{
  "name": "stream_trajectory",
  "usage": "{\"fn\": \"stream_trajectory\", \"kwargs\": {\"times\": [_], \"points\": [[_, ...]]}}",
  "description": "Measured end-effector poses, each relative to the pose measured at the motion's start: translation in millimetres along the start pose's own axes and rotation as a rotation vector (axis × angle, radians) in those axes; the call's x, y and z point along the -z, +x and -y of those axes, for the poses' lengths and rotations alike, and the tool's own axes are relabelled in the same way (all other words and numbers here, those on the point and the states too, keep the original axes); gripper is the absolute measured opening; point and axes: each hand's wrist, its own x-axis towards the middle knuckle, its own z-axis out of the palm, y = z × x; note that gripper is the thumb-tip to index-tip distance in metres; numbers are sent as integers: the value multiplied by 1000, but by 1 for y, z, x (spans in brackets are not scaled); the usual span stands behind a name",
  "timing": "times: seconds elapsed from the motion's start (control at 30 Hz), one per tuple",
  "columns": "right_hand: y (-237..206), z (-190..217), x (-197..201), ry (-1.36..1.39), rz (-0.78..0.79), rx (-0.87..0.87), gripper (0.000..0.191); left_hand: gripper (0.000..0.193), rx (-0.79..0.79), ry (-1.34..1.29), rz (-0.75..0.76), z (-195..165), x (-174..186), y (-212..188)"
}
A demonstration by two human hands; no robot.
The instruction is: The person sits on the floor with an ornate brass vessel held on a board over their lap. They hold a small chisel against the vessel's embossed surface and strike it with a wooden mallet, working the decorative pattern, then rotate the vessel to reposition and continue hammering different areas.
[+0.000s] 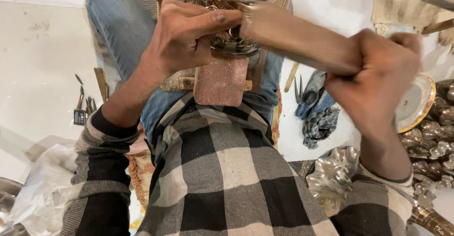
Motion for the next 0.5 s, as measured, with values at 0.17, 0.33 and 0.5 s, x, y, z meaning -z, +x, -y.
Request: {"fn": "stream_trajectory", "kwargs": {"times": [0.17, 0.33, 0.5], "points": [[11, 12, 5, -37, 18, -73, 13, 64, 9, -2, -26, -6, 0, -2], [8, 10, 6, -750, 34, 219, 21, 59, 19, 7, -36, -5, -2, -4], [0, 2, 1, -778, 23, 223, 19, 55, -4, -4, -77, -2, -9, -1]]}}
